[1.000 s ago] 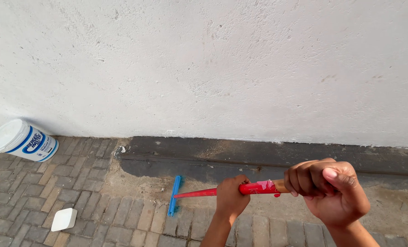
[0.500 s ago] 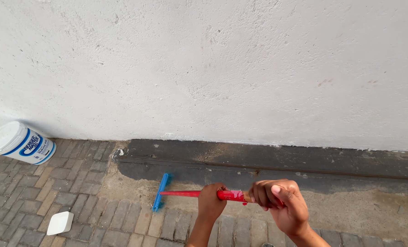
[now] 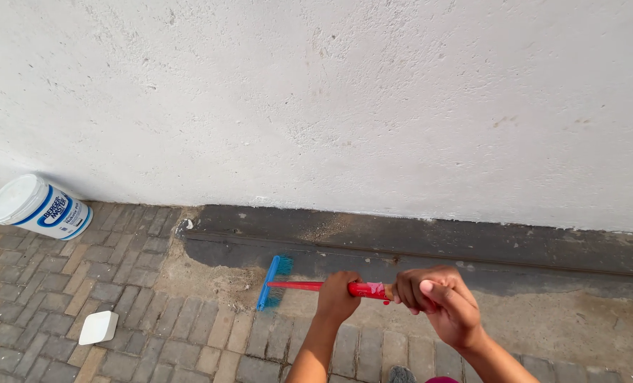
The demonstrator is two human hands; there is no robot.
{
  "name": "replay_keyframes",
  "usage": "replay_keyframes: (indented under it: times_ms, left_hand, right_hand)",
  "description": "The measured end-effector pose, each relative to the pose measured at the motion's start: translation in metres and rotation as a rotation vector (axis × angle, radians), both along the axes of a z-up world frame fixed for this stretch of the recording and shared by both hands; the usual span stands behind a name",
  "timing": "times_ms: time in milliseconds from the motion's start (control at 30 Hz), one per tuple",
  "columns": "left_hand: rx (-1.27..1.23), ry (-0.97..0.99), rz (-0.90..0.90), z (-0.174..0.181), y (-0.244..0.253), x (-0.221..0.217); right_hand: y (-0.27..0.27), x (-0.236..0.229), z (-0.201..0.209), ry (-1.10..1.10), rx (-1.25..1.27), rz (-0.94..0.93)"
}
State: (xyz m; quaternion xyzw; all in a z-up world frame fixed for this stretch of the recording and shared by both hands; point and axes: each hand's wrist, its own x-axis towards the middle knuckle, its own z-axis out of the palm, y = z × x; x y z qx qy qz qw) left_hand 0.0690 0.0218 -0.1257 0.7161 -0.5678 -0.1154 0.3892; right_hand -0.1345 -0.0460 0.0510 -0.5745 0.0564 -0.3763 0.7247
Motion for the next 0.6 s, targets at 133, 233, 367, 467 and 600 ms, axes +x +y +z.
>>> replay_keyframes:
  times_ms: [133,233,367,467,600]
  left_hand:
    - [0.259,0.058,0.086,-0.018,0.026,0.028]
    - [0.23,0.026,0.103,0.027,0.025,0.011]
    - [0.125,-0.009,0.013,0.078,-0.002,-0.031]
    - [0.124,-0.014,-0.041,0.088,-0.014,-0.056]
    - [0.094,0.017,-0.11,0.069,-0.014,-0.068]
  right_hand:
    - [0.019,0.02,-0.022,0.06,0.021,0.14]
    - [0.004,-0.001,-0.002,-0.061,0.009,0.076]
    - [-0.034,-0.043,0.038,-0.196,0.022,-0.018]
    - [-0.053,-0.065,0.055,-0.25,0.035,0.083]
    - [-0.04,-0.065,0.05,-0.095,0.078,0.122]
